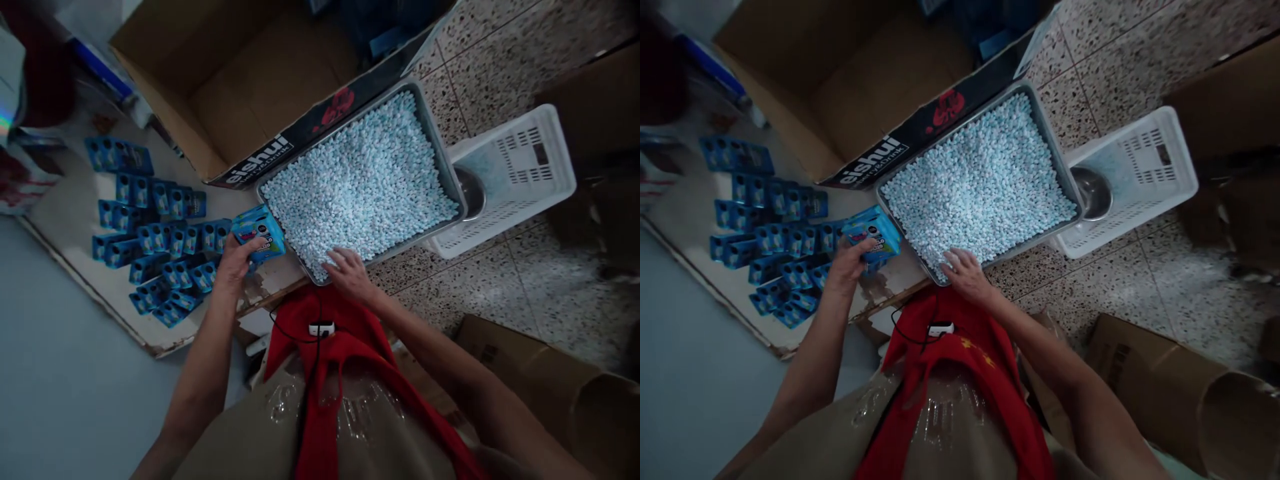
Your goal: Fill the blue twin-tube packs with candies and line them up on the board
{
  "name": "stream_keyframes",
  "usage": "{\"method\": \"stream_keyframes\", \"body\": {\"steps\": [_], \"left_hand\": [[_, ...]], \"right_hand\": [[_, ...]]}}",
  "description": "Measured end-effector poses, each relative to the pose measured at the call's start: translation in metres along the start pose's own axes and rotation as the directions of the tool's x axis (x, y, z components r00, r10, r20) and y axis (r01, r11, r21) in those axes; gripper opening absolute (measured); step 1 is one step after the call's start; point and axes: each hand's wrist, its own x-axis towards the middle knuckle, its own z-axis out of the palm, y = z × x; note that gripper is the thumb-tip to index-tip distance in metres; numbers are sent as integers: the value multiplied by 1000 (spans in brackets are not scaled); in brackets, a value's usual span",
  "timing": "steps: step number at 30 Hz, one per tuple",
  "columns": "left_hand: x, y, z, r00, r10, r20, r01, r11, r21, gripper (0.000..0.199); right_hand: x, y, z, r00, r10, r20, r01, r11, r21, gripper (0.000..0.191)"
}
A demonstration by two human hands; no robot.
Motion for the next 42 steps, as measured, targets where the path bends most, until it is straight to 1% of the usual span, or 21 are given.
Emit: {"method": "stream_keyframes", "body": {"steps": [1,3,6,8,10,12,17,21,26,28,31,33,34,35,36,37,38,39,40,41,42], "left_hand": [[6,-4,-3,1000,-13,16,13,1000,-9,64],[16,-17,-1,1000,4,-6,-4,998,-67,62],[22,-46,9,998,38,-44,-44,989,-143,60],[20,-63,17,999,32,-7,-33,992,-124,62],[17,-76,23,999,22,30,-20,996,-87,64],[14,-84,28,999,17,35,-14,997,-75,64],[20,-88,48,999,26,45,-22,994,-107,71],[29,-81,75,995,35,94,-23,992,-125,73],[29,-66,108,983,111,144,-87,982,-166,72],[28,-54,109,975,150,164,-129,983,-131,73],[39,-21,97,953,199,229,-202,979,-9,81],[61,9,89,911,236,337,-278,957,81,88],[76,24,88,877,246,414,-316,943,109,91],[92,38,90,835,239,496,-338,934,118,94],[109,49,93,792,208,573,-332,936,119,97],[124,56,98,755,167,634,-308,944,118,98],[137,58,104,725,126,677,-273,955,114,97],[146,57,109,710,101,697,-236,966,101,93],[152,51,114,709,99,698,-209,975,75,87],[154,42,118,717,115,688,-197,980,41,80],[152,32,120,729,144,669,-194,981,0,75]], "right_hand": [[-3,-4,10,992,-93,89,93,996,4,25],[2,-10,31,955,-207,211,202,978,49,31],[25,-9,55,917,-274,288,249,961,122,35],[41,-1,63,886,-336,320,302,941,153,35],[53,9,66,846,-405,347,372,914,161,33],[59,19,64,826,-438,355,412,898,151,32],[67,32,50,864,-385,324,337,921,195,35],[73,49,34,899,-302,315,231,942,244,32],[85,87,12,942,-196,272,110,947,302,28],[91,100,-3,958,-130,255,55,958,280,27],[93,110,-30,975,-45,216,-9,970,243,24],[86,108,-45,989,46,143,-82,963,257,19],[80,106,-50,989,130,75,-146,952,270,23],[73,103,-51,970,244,-18,-228,930,288,29],[65,100,-49,916,379,-128,-325,891,316,33],[57,98,-44,822,516,-240,-420,835,357,37],[51,97,-37,697,633,-336,-497,765,410,41],[47,97,-27,568,718,-402,-550,695,464,45],[45,97,-17,459,774,-436,-582,633,510,49],[45,98,-7,386,808,-446,-599,587,545,53],[48,98,2,348,827,-441,-603,558,570,55]]}}
